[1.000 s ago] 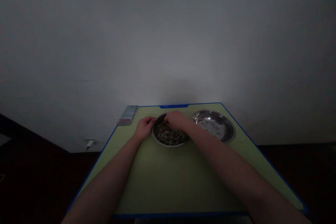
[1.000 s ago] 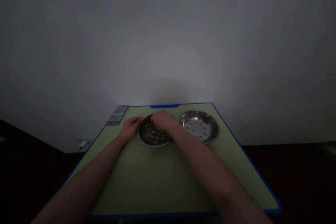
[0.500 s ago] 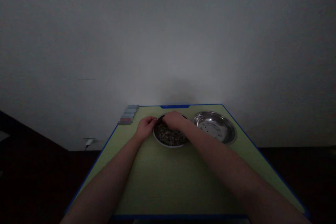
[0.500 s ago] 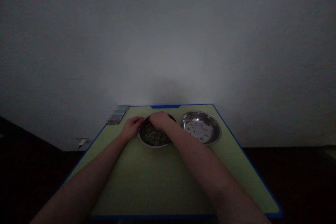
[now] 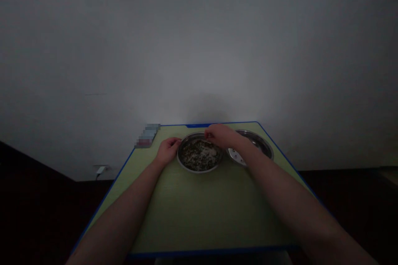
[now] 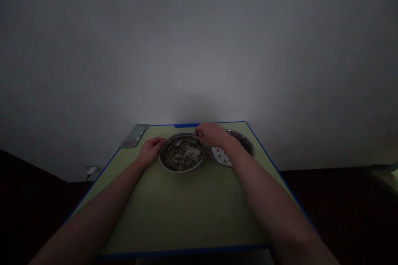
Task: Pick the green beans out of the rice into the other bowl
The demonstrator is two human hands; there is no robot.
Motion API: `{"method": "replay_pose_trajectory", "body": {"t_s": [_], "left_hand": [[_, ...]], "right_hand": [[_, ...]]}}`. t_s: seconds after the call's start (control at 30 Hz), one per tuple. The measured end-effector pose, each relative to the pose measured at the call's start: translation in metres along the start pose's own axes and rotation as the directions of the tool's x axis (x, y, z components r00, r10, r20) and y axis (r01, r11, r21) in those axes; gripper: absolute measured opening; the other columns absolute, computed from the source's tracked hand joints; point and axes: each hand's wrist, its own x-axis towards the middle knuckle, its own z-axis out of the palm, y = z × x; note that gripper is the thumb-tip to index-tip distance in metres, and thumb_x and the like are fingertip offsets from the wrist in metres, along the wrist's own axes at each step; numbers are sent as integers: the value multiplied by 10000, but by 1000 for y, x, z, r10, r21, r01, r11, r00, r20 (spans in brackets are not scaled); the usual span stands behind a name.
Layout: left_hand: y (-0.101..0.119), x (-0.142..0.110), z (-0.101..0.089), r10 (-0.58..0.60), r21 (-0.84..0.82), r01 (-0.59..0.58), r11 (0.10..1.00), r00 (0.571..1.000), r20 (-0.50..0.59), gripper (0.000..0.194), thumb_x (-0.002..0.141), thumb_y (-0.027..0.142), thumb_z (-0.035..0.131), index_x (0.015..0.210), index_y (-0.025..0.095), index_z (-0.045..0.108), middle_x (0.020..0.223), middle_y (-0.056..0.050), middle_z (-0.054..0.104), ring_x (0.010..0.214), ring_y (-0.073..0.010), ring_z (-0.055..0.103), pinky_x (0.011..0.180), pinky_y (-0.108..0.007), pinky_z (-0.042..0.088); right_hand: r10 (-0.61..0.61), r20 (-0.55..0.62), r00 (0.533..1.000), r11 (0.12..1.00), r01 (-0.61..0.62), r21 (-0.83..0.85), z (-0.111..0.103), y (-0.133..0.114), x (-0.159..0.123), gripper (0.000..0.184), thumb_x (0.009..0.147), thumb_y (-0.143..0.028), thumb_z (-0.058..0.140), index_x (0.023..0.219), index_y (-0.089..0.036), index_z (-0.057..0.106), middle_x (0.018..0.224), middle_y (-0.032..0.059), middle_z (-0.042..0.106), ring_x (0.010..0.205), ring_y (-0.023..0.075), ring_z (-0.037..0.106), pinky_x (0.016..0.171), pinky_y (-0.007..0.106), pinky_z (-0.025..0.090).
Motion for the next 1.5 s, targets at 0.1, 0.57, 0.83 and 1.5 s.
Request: {"method": "replay_pose_trajectory", "body": {"t_s": [0.1,0.57,0.83,1.5], "left_hand": [[1,0,0,-12,-20,12,1000,1000,13,316,727,426,520,775,156,677,720,-40,689,676,-187,611,623,-271,460],[0,1,-1,-25,-63,25,998,1000,13,332,714,443,544,785,150,681,700,-40,684,649,-174,600,600,-260,458],[-3,2,0,-14,-84,17,996,999,34,323,716,434,534,784,151,675,713,-44,687,659,-183,610,613,-269,461],[-13,3,4,30,-77,-28,997,999,29,300,750,404,509,794,160,679,744,-46,689,709,-194,613,638,-282,466]], "right_hand": [[113,-8,994,994,-113,7,-12,23,-30,185,807,-284,509,861,-185,656,830,50,668,708,134,559,611,229,341],[304,143,942,952,-296,-76,5,71,-97,250,793,-248,501,949,-209,694,956,74,685,857,178,601,709,246,390],[179,68,982,979,-170,-117,-9,31,-32,301,819,-285,459,1011,-209,678,971,86,686,890,198,604,739,265,401],[-95,262,960,967,152,-205,37,-43,59,251,760,-170,508,931,-175,692,951,133,684,862,241,631,739,304,450]]}}
